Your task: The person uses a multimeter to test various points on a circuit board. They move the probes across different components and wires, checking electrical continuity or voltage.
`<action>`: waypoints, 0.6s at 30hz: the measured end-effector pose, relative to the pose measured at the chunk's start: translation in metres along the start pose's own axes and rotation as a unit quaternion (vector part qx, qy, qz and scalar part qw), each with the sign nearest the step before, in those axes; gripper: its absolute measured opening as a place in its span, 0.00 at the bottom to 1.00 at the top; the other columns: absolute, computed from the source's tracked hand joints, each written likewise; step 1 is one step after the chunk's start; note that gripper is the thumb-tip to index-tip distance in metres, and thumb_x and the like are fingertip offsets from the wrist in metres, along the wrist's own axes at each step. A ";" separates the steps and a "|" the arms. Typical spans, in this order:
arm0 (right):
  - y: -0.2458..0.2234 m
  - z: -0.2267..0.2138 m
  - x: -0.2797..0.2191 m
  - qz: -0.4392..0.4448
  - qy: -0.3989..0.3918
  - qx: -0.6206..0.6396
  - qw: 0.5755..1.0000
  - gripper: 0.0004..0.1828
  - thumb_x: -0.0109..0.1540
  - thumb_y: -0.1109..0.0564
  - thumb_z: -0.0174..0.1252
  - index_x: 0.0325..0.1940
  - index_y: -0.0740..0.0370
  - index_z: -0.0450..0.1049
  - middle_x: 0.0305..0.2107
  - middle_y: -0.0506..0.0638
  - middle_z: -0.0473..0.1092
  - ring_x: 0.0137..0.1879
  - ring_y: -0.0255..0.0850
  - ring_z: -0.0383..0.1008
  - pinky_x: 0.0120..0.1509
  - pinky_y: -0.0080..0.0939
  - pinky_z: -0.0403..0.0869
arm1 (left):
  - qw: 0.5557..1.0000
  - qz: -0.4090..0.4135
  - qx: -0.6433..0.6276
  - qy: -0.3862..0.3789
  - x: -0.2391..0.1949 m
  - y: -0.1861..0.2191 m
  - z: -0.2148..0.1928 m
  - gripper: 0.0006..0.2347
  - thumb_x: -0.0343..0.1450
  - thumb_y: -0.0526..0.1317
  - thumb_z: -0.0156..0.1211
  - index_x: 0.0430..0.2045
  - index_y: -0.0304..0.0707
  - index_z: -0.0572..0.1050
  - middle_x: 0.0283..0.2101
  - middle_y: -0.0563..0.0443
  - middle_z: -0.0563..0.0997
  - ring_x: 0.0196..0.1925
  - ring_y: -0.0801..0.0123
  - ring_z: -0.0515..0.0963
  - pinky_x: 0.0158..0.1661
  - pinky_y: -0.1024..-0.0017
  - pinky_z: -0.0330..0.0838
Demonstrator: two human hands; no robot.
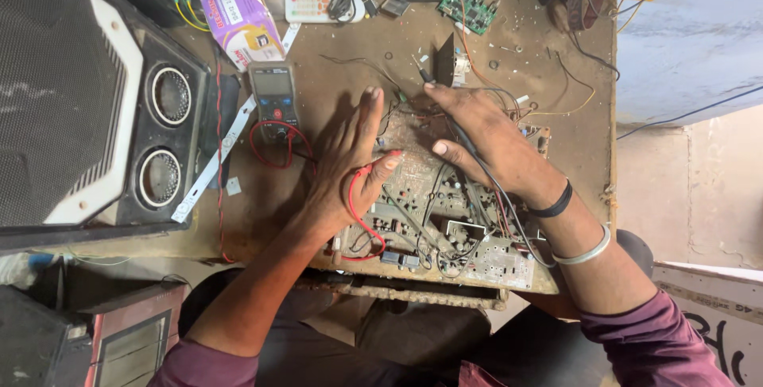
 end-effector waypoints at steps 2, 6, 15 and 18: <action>0.000 -0.004 0.000 -0.002 0.018 -0.032 0.999 0.35 0.70 0.42 0.51 0.76 0.65 0.59 0.62 0.65 0.67 0.63 0.57 0.66 0.70 0.54 0.61 | 0.999 0.023 0.039 0.020 -0.001 0.002 -0.002 0.33 0.80 0.55 0.41 0.76 0.30 0.46 0.78 0.28 0.54 0.81 0.38 0.53 0.77 0.48 0.45; 0.002 -0.014 -0.004 0.026 0.079 -0.017 0.996 0.34 0.73 0.40 0.45 0.75 0.65 0.62 0.60 0.62 0.69 0.64 0.54 0.66 0.70 0.50 0.60 | 0.999 0.025 0.016 0.026 -0.004 0.002 -0.008 0.35 0.80 0.59 0.37 0.76 0.30 0.45 0.78 0.28 0.51 0.82 0.39 0.50 0.78 0.49 0.44; 0.012 -0.017 -0.005 0.075 0.125 -0.044 0.988 0.34 0.72 0.39 0.43 0.72 0.68 0.64 0.54 0.59 0.72 0.63 0.52 0.68 0.69 0.50 0.59 | 0.992 -0.029 -0.113 0.044 -0.005 0.000 -0.009 0.32 0.84 0.54 0.35 0.75 0.26 0.41 0.79 0.25 0.45 0.83 0.35 0.43 0.76 0.50 0.43; 0.013 -0.018 -0.006 0.065 0.140 -0.017 0.988 0.33 0.74 0.39 0.41 0.72 0.67 0.64 0.56 0.58 0.72 0.63 0.51 0.68 0.69 0.49 0.59 | 0.999 -0.022 -0.028 0.036 -0.008 0.005 -0.007 0.31 0.82 0.54 0.35 0.76 0.28 0.45 0.79 0.26 0.47 0.83 0.37 0.46 0.77 0.50 0.45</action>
Point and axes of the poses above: each hand's wrist, its own x-axis towards the middle knuckle, its own z-axis out of the palm, y = z × x, the point moved 6 cm from there along x, towards the middle knuckle
